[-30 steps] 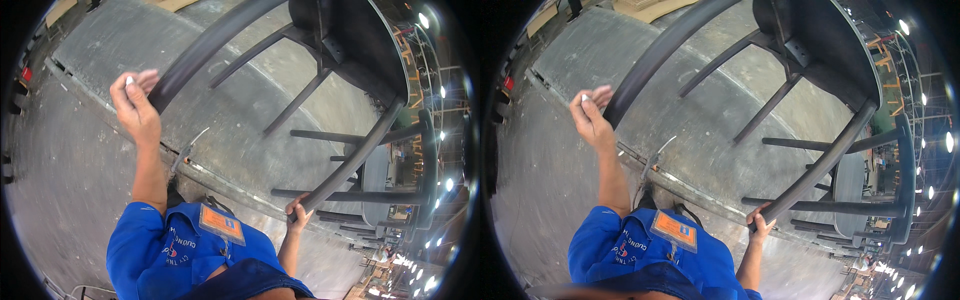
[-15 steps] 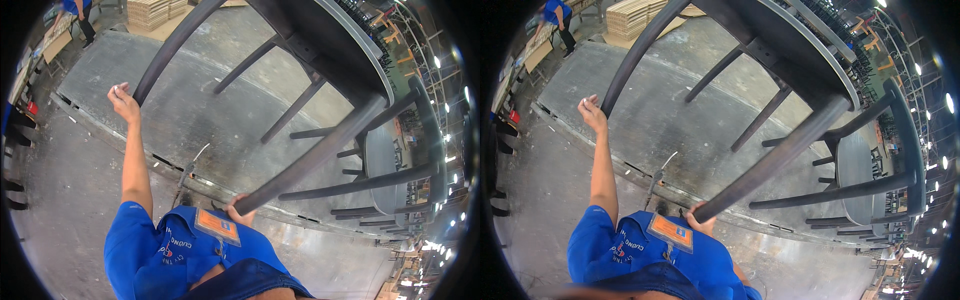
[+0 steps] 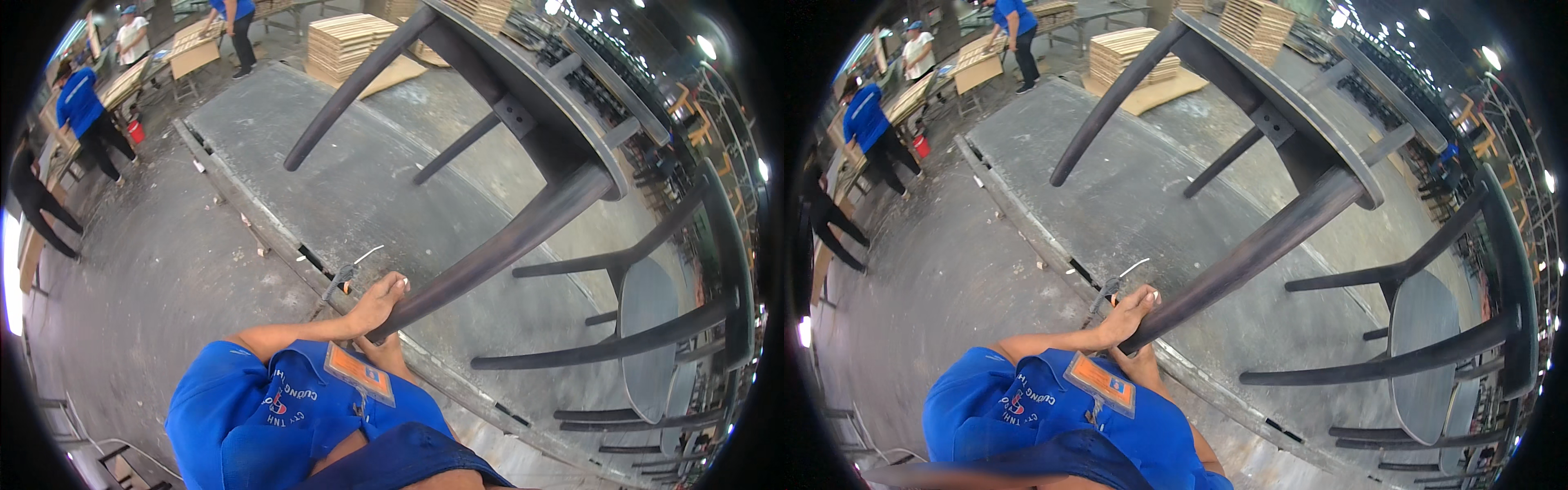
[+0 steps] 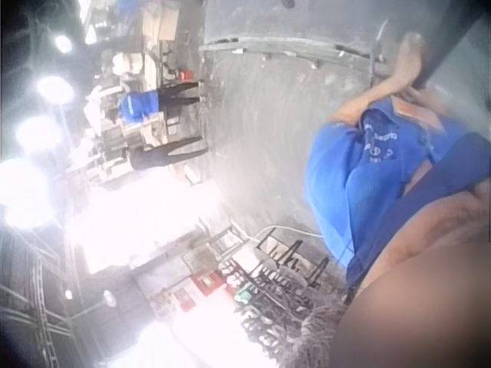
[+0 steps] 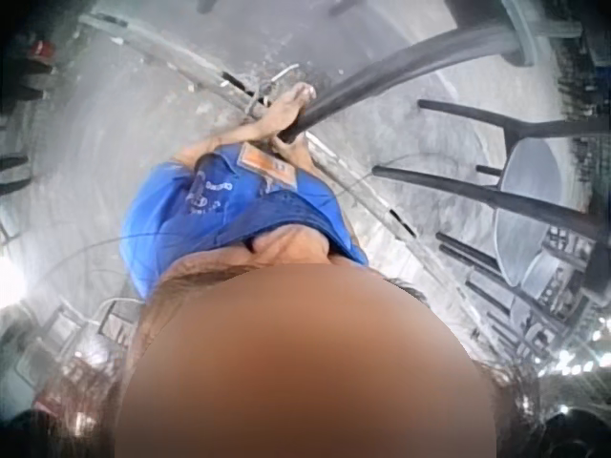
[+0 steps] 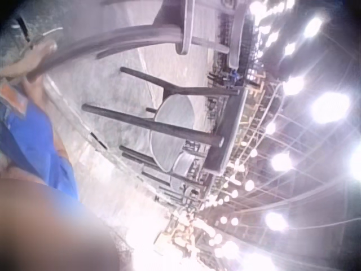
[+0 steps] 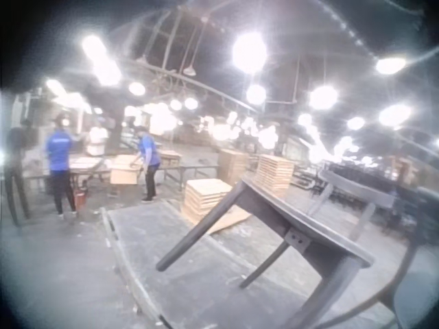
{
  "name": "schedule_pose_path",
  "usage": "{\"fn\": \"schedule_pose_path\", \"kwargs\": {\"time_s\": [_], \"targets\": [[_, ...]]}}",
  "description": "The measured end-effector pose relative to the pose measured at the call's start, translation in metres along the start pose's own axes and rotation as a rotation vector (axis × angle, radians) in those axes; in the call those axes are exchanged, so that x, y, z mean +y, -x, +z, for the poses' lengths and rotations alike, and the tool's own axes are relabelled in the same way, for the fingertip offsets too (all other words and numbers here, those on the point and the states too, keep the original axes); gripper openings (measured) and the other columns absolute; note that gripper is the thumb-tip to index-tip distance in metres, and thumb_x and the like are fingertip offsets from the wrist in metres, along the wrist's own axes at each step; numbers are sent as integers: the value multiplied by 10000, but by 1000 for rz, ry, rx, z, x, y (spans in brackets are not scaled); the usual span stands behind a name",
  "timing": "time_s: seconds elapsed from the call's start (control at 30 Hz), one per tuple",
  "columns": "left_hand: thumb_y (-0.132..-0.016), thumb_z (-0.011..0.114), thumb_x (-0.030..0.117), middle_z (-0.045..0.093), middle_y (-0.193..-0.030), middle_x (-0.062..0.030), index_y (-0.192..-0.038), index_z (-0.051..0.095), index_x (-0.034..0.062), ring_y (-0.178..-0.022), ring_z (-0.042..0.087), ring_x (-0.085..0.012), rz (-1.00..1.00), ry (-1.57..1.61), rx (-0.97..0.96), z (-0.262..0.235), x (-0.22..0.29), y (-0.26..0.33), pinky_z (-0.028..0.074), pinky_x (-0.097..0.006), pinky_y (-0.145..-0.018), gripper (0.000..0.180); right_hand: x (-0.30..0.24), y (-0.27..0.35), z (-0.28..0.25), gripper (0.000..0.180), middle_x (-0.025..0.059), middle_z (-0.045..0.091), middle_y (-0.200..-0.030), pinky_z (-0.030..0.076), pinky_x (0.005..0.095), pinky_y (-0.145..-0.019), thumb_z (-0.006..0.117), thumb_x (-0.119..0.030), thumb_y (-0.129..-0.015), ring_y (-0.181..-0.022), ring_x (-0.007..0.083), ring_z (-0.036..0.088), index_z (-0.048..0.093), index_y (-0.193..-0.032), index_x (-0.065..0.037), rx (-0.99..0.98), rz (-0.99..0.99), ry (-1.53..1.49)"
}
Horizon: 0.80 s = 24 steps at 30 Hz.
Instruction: The person assembles a chair by attaching the seat to the frame and then placing it on the floor. The person handles the seat and frame components, aligning and securing them together.
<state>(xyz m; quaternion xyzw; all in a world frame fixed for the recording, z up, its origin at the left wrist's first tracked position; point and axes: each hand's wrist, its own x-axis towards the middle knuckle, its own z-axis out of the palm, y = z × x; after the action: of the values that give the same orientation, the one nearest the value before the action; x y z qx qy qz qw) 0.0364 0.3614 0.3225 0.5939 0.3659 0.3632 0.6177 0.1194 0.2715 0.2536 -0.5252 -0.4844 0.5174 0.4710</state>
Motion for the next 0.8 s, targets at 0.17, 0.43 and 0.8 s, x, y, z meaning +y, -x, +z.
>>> {"fn": "schedule_pose_path", "kwargs": {"time_s": [0.17,0.43,0.8], "targets": [[-1020,350,335,490,-788,-37,-1007,493,33,-664,541,-110,-120,-29,180,-6,-35,24,474,-275,-629,334,3,4,-6,644,148,543,-1214,463,382,-896,746,-230,-791,-1018,243,579,412,-1298,-12,-285,34,248],[-1008,367,298,525,-730,-39,-891,523,43,-631,495,-112,139,-179,752,-106,-31,34,426,-298,-616,321,24,-97,-160,725,204,335,-1431,258,434,-1088,580,-462,-882,-1336,320,313,311,-1406,-39,590,-68,229],[-1005,353,351,480,-643,-23,-895,526,46,-596,498,-107,73,-44,846,-151,-29,35,399,-276,-571,368,48,-197,-237,843,113,514,-1168,333,474,-966,494,-745,-786,-1093,245,501,438,-1251,-44,497,-2,-212]]}}
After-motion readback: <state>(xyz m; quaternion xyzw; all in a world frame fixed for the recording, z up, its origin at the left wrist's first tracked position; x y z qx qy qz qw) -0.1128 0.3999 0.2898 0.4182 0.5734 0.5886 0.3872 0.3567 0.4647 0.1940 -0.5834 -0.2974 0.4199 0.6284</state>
